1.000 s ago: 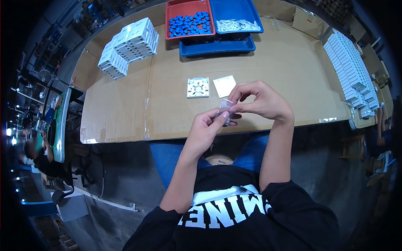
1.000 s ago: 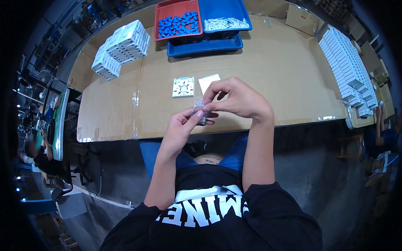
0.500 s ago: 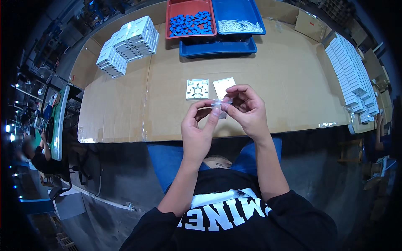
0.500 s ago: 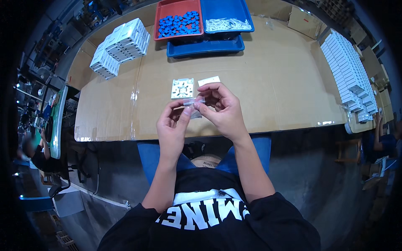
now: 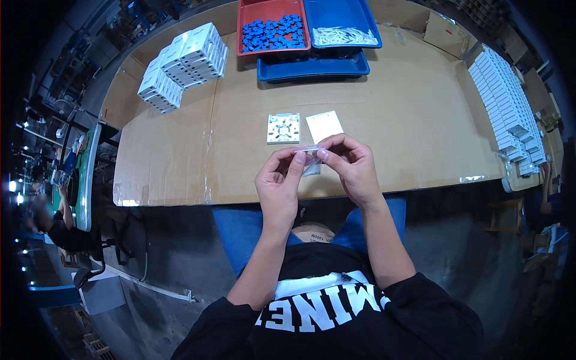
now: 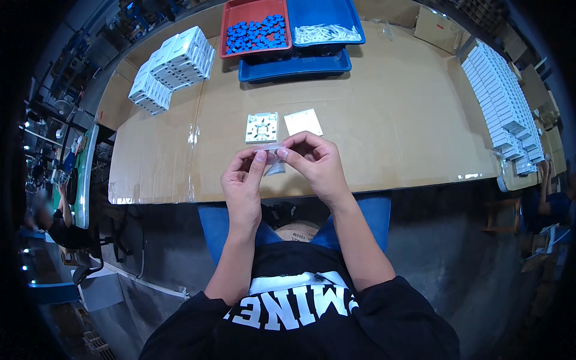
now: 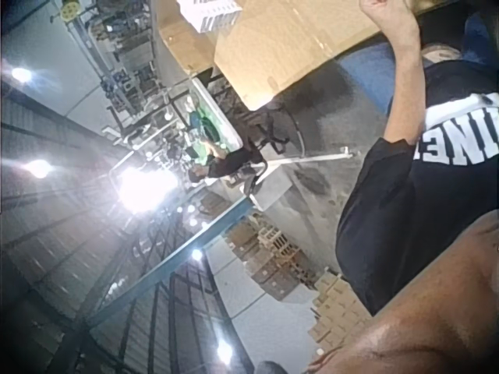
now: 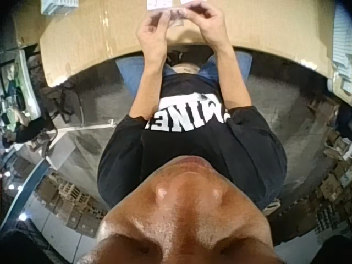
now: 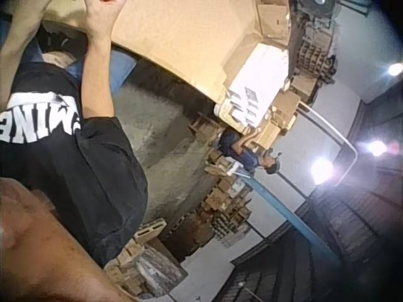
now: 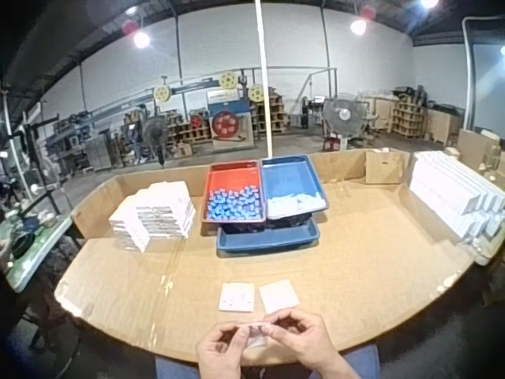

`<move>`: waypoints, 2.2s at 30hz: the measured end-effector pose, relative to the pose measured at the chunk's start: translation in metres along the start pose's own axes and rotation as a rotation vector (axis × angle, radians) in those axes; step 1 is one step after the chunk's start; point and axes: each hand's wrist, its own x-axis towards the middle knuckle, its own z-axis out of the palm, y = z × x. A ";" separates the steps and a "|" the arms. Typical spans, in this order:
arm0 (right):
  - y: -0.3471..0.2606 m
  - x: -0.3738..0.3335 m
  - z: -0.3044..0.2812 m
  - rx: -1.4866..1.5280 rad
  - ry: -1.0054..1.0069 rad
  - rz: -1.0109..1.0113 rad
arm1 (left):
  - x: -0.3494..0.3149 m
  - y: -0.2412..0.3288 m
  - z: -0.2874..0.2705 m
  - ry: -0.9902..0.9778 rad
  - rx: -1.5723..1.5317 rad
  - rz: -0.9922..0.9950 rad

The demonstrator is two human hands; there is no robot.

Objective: Picking small white and blue components, placing them in a plastic bag, and then packing the bag into a white box.

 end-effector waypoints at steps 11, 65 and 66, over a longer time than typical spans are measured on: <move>0.007 0.004 0.000 0.103 0.005 -0.006 | 0.002 0.001 0.001 0.010 -0.026 -0.020; 0.013 0.000 -0.002 0.005 -0.128 -0.111 | -0.008 -0.008 0.007 -0.036 -0.173 -0.116; 0.013 0.000 -0.001 0.023 -0.115 -0.095 | -0.008 -0.006 0.007 -0.036 -0.173 -0.115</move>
